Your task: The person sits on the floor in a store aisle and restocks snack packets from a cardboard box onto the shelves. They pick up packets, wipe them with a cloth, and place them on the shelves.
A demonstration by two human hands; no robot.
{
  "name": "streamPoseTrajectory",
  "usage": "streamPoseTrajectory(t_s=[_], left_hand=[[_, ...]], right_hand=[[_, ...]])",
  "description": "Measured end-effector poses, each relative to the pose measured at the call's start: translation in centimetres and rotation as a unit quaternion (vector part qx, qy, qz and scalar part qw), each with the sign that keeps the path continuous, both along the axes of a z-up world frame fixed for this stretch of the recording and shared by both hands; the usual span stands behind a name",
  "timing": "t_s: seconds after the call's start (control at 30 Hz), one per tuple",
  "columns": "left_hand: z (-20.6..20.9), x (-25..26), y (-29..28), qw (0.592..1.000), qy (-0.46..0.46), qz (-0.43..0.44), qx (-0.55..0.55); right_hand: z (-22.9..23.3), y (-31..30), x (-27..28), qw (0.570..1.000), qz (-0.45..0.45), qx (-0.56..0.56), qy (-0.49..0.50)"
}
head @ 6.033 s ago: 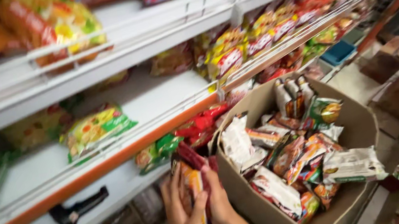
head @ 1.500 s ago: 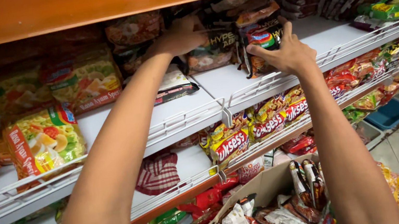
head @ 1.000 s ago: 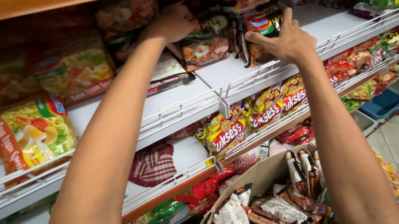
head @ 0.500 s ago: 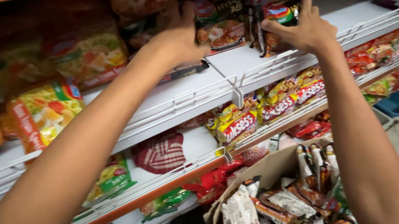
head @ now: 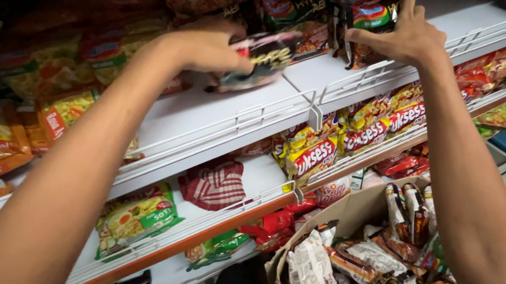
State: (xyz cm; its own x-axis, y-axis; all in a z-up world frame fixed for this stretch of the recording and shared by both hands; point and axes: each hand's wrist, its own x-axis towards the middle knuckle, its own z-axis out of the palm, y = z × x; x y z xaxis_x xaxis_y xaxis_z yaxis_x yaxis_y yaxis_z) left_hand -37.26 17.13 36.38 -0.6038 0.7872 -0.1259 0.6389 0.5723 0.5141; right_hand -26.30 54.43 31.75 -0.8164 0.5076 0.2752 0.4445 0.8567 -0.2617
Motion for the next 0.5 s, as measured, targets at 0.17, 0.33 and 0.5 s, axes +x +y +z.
streamPoseTrajectory(t_s=[0.17,0.33,0.5], left_hand=[[-1.9,-3.3,5.7,0.984,-0.068,-0.007,0.162],[-3.9,-4.3,12.5,0.968,0.077,0.116,0.210],[-4.9,-1.2,13.2,0.931,0.257,0.137,0.222]], right_hand=[[-0.2,0.5,-0.2,1.000,0.020,0.012,0.009],[-0.1,0.3,0.2,1.000,0.010,0.013,0.002],[-0.1,0.1,0.0,1.000,0.007,0.017,0.007]])
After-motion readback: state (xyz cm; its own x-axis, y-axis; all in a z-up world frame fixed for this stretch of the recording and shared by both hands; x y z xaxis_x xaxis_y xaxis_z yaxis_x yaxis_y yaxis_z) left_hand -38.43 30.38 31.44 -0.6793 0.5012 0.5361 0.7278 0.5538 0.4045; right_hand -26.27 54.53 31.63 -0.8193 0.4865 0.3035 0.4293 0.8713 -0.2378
